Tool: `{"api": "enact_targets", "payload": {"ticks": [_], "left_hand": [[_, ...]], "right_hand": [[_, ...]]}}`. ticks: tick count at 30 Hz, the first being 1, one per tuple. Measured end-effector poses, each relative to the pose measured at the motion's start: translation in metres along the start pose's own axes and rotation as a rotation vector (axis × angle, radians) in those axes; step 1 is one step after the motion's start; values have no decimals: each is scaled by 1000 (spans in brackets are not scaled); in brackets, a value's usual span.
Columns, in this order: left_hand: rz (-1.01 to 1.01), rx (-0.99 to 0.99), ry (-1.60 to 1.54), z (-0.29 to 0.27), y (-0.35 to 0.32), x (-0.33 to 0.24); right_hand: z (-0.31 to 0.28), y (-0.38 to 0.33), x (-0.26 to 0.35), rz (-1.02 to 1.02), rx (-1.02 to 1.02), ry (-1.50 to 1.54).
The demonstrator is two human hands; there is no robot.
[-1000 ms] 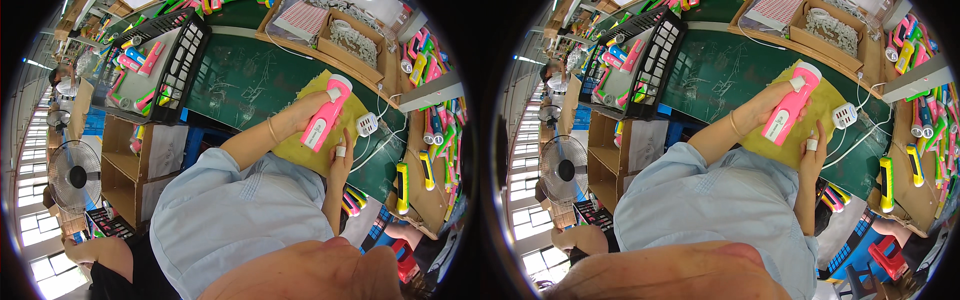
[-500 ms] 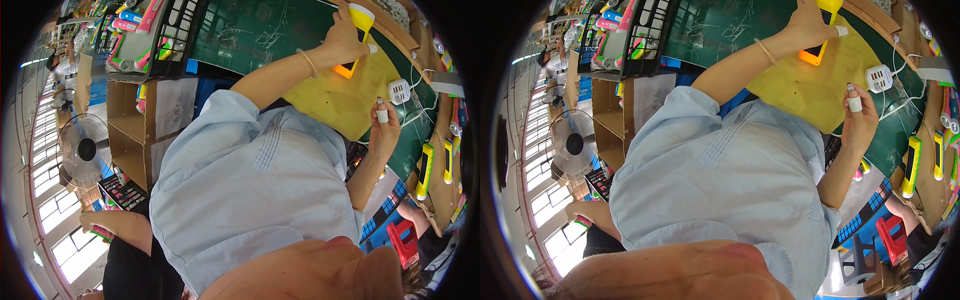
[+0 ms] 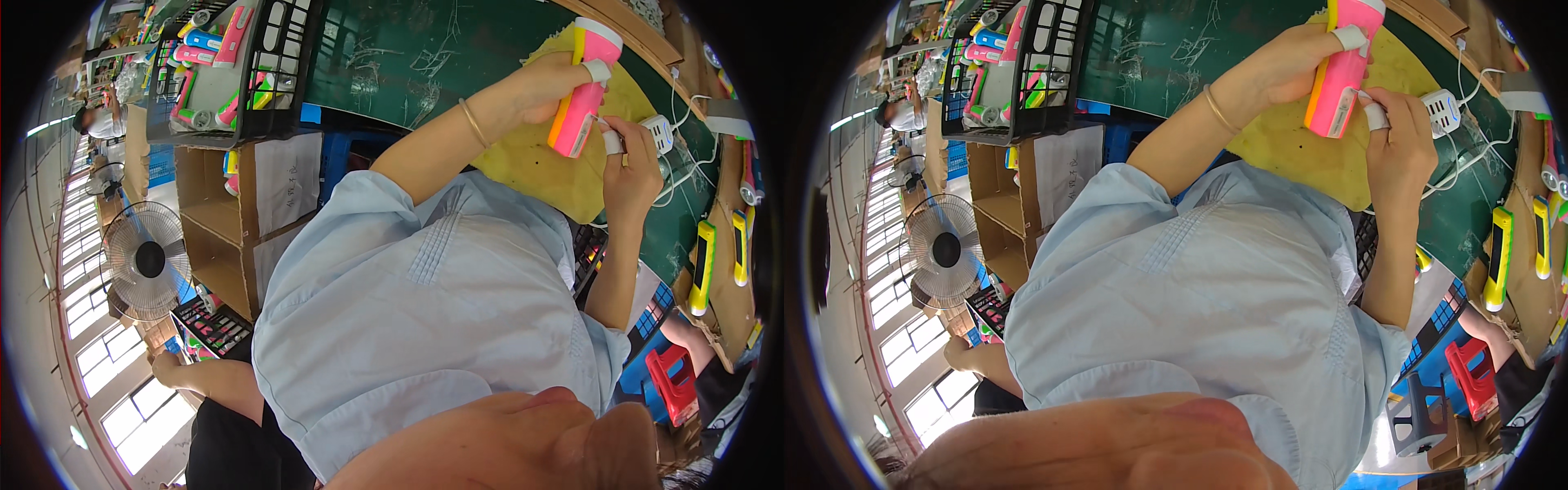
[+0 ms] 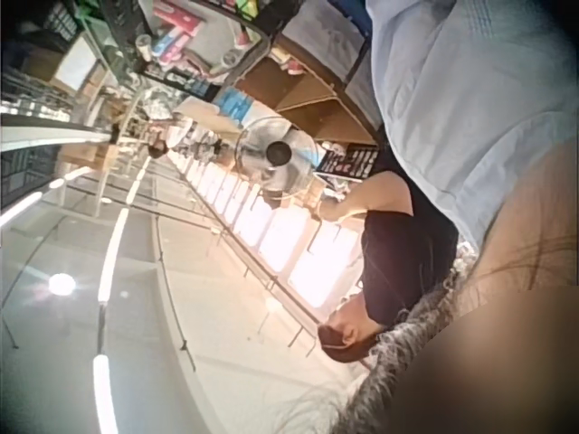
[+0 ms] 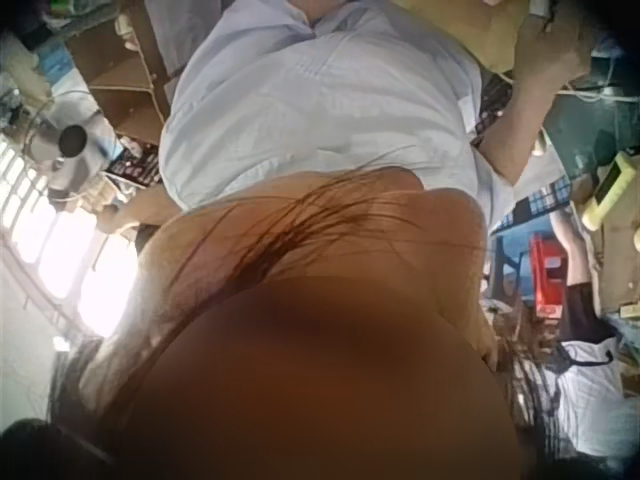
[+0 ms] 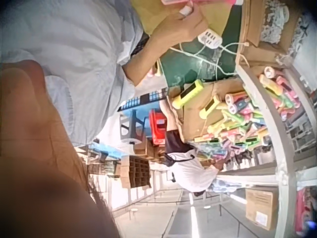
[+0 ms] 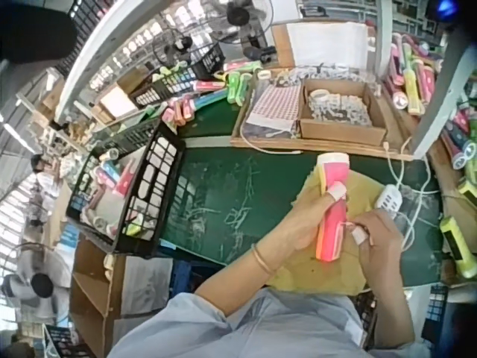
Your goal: Testing multiple hand-held flashlights for functionality by turning them on and off.
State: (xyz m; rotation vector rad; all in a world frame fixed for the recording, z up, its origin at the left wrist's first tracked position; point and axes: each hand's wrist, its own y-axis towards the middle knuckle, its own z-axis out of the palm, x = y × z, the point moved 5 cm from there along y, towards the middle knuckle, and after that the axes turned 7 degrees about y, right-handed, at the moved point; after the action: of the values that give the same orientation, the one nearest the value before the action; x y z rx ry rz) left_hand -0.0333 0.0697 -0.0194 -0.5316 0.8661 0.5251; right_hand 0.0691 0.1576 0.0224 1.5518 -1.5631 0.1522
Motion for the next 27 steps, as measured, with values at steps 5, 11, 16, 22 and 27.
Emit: {"api": "enact_targets", "payload": {"ticks": [5, 11, 16, 22, 27], "left_hand": [[29, -163, 77, 7, -16, -6], [270, 53, -212, 5, -15, -27], [129, 146, -587, 7, -14, -12], [576, 147, -28, 18, -35, -26], [319, -93, 68, 3, -37, -25]], "right_hand": [[-7, 30, 27, 171, 430, 326], [-5, -4, 56, -184, 386, 252], [-3, -35, 66, -630, 306, 253], [8, -10, 45, 116, -96, 145], [31, -13, 12, 462, 152, 751]]}}
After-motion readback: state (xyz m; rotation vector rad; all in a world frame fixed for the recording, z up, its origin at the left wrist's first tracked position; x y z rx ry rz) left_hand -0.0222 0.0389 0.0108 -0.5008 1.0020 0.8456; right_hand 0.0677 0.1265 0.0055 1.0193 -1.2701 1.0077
